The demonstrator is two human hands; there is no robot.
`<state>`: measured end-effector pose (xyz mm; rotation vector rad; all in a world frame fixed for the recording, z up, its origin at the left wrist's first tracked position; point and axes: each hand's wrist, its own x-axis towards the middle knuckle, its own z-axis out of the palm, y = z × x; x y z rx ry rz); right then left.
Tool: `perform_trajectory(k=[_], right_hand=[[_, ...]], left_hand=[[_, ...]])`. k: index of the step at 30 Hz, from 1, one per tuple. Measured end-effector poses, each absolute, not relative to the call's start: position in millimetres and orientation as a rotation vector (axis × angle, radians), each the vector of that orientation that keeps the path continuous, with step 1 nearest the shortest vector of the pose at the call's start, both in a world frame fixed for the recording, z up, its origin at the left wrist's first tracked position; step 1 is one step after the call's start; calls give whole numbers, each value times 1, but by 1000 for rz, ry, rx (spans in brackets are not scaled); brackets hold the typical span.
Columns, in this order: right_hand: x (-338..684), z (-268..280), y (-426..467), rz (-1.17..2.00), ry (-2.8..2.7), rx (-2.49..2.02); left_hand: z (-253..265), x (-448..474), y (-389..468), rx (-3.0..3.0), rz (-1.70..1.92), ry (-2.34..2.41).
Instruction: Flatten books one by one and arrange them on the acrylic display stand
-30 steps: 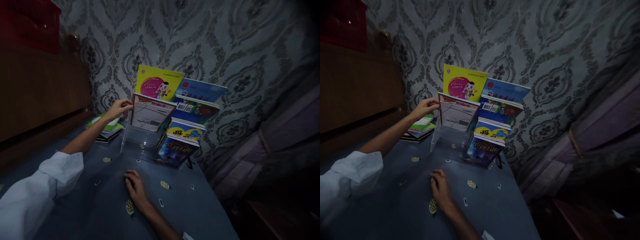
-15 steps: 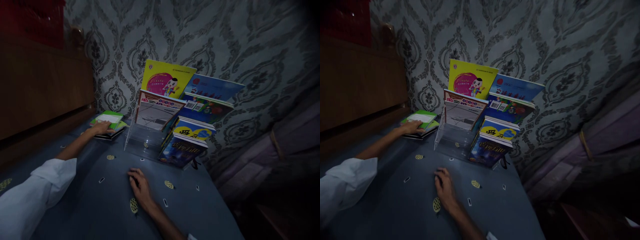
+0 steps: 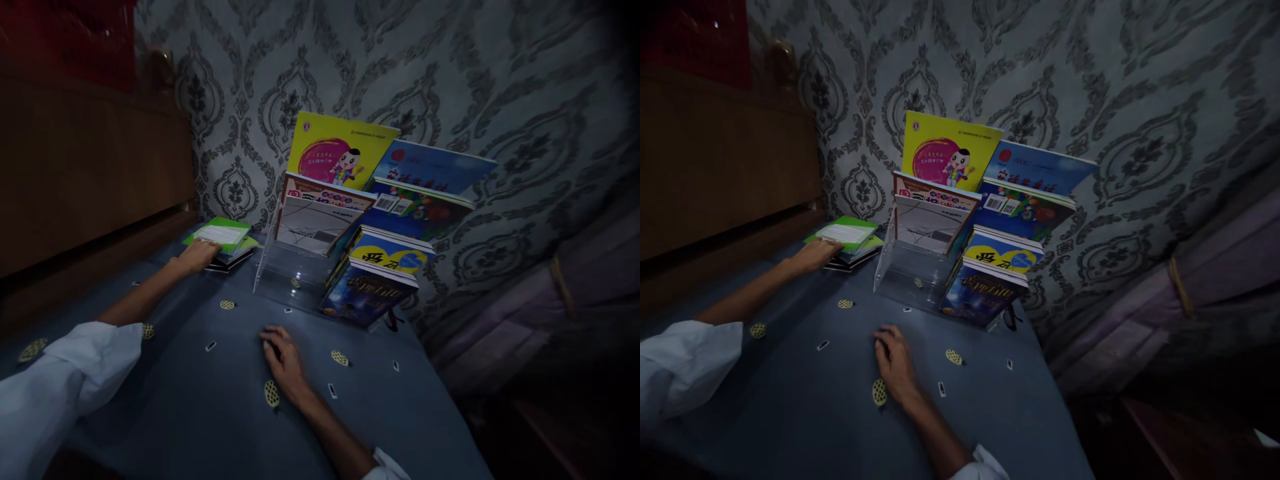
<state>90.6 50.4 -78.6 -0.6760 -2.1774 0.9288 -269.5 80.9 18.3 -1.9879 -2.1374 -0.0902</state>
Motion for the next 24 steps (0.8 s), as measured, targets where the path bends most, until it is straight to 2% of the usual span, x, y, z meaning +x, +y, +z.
perform_trajectory(k=[8,17,24], right_hand=[[90,-77,50,911,-2202,-650],[90,-76,50,909,-2216,-641],[90,-75,50,906,-2221,-646]], left_hand=[[28,-265,75,-1847,-52,-2200],[15,-248,83,-1858,-144,-2186],[32,-251,83,-1714,-176,-2304]])
